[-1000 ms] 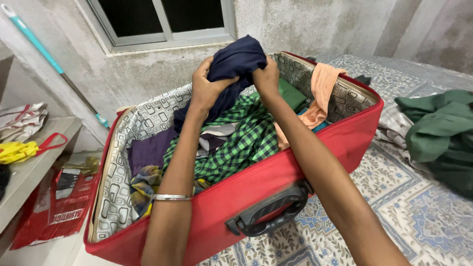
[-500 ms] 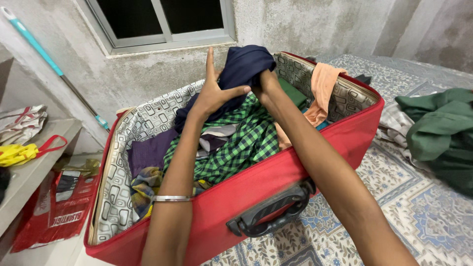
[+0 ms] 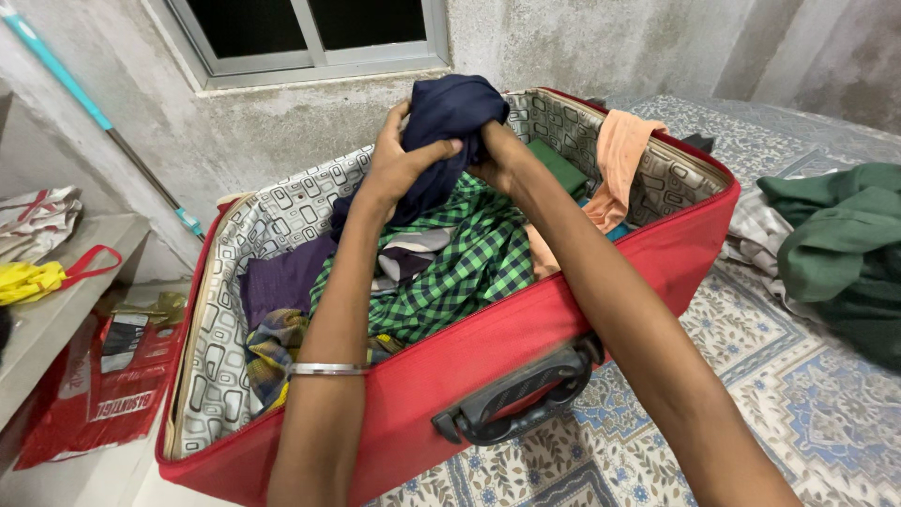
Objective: The person folds several items of clothing by hand and places them inside a red suitcase on a bed, shifting other garments to make room.
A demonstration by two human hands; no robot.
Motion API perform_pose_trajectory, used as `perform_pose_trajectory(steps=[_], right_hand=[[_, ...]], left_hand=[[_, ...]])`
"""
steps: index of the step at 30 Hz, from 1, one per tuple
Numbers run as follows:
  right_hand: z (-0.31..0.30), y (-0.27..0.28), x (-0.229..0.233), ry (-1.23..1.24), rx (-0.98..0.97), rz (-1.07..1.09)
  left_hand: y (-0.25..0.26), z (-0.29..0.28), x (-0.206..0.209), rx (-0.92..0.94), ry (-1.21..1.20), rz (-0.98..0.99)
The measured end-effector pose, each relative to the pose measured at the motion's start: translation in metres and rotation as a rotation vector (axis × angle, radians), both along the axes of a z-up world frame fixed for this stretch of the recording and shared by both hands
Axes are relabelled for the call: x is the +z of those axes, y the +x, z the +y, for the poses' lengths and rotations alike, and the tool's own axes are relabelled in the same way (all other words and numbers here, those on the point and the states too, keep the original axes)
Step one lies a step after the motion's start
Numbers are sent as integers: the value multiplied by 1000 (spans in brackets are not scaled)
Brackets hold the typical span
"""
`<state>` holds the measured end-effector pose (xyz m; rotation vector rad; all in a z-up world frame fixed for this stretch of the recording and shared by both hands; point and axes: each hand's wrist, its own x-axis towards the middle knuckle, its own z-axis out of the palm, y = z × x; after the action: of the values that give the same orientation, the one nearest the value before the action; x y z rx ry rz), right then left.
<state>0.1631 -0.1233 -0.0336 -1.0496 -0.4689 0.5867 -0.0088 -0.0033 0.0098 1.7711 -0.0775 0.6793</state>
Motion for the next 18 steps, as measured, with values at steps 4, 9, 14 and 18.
perform_pose_trajectory(steps=[4,9,14,18], right_hand=[[5,-2,-2,8,36,-70],[2,-17,5,-125,-96,-188],[-6,-52,4,-343,-581,-1489],[-13,-78,15,-322,-706,-1769]], left_hand=[[4,10,-6,33,-129,-37],[10,21,-15,183,-274,-73],[9,35,-18,286,-224,-51],[9,30,-17,268,2,65]])
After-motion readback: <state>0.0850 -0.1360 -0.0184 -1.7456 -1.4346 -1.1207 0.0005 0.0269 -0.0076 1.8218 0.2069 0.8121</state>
